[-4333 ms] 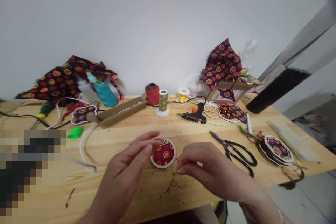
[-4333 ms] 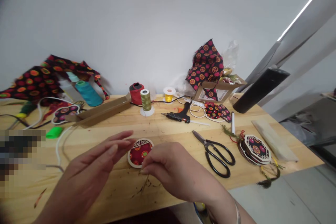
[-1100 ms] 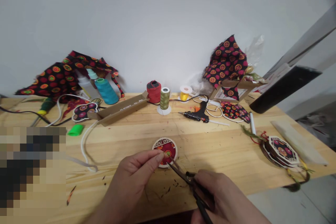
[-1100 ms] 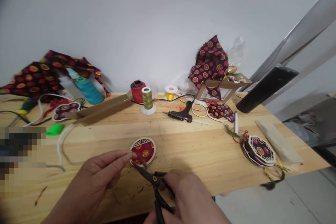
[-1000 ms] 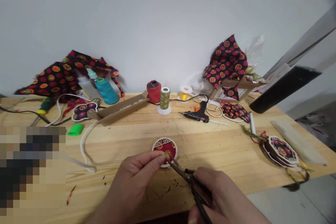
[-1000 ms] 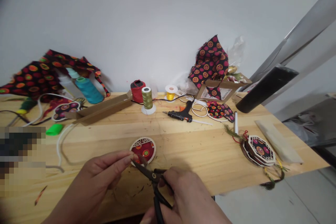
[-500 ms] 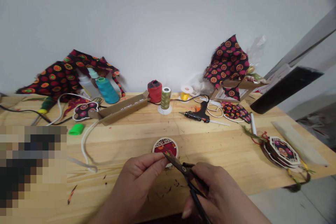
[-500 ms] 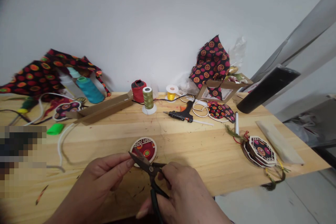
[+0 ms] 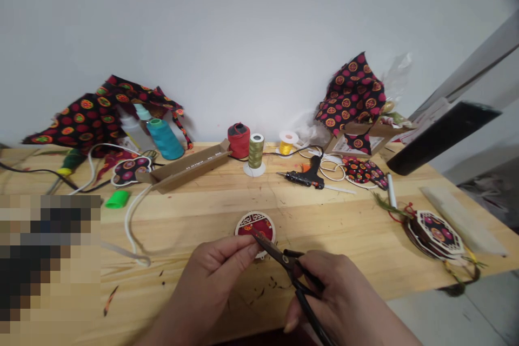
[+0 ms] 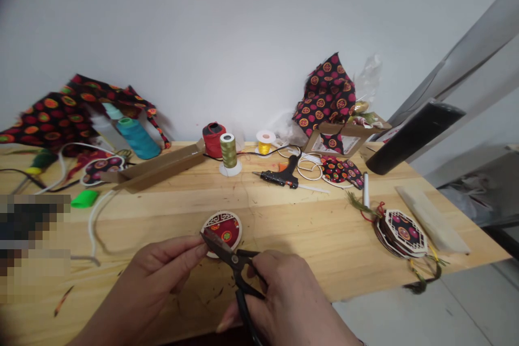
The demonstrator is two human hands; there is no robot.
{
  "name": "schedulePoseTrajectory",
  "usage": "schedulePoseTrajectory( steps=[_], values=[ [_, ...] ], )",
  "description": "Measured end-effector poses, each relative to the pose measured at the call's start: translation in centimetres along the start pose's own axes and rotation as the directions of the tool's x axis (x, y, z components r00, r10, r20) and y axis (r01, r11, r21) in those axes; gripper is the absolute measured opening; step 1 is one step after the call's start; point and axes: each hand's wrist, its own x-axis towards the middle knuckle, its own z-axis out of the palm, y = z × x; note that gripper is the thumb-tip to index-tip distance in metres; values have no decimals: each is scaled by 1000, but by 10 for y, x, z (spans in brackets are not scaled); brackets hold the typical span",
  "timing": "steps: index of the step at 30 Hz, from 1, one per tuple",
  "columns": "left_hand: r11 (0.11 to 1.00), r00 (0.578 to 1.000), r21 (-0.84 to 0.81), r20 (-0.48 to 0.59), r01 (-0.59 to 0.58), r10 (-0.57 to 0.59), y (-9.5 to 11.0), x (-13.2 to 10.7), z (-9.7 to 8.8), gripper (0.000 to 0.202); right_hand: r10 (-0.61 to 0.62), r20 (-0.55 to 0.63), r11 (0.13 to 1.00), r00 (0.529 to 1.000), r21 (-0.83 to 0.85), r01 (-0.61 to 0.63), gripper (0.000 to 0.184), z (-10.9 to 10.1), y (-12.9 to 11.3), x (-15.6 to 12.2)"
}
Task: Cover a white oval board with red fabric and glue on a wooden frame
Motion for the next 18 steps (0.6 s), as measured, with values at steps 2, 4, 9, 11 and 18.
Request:
schedulePoseTrajectory(
  steps=[2, 4, 9, 11, 18],
  values=[
    [1000, 1000, -17, 4, 4, -4, 0, 0, 1, 25, -23, -19, 999, 1000, -23, 23, 9, 0, 3, 1],
    [999, 1000, -35, 6, 5, -5, 2, -1, 1, 23, -31, -18, 999, 999, -22, 30, 11, 0, 4, 1],
    [998, 997, -59, -77, 27, -31, 3, -1, 0, 20, 26, 103, 1000, 994, 13, -28, 16, -2, -7, -8],
    [994, 993, -103, -108, 36, -47, 3, 1, -1, 20, 6, 98, 998, 995, -71, 1, 14, -8, -8, -11],
    [979, 966, -195, -236, 63, -109, 2, 2, -1, 20, 86, -371, 655, 925, -679, -333, 21, -58, 48, 3]
  ],
)
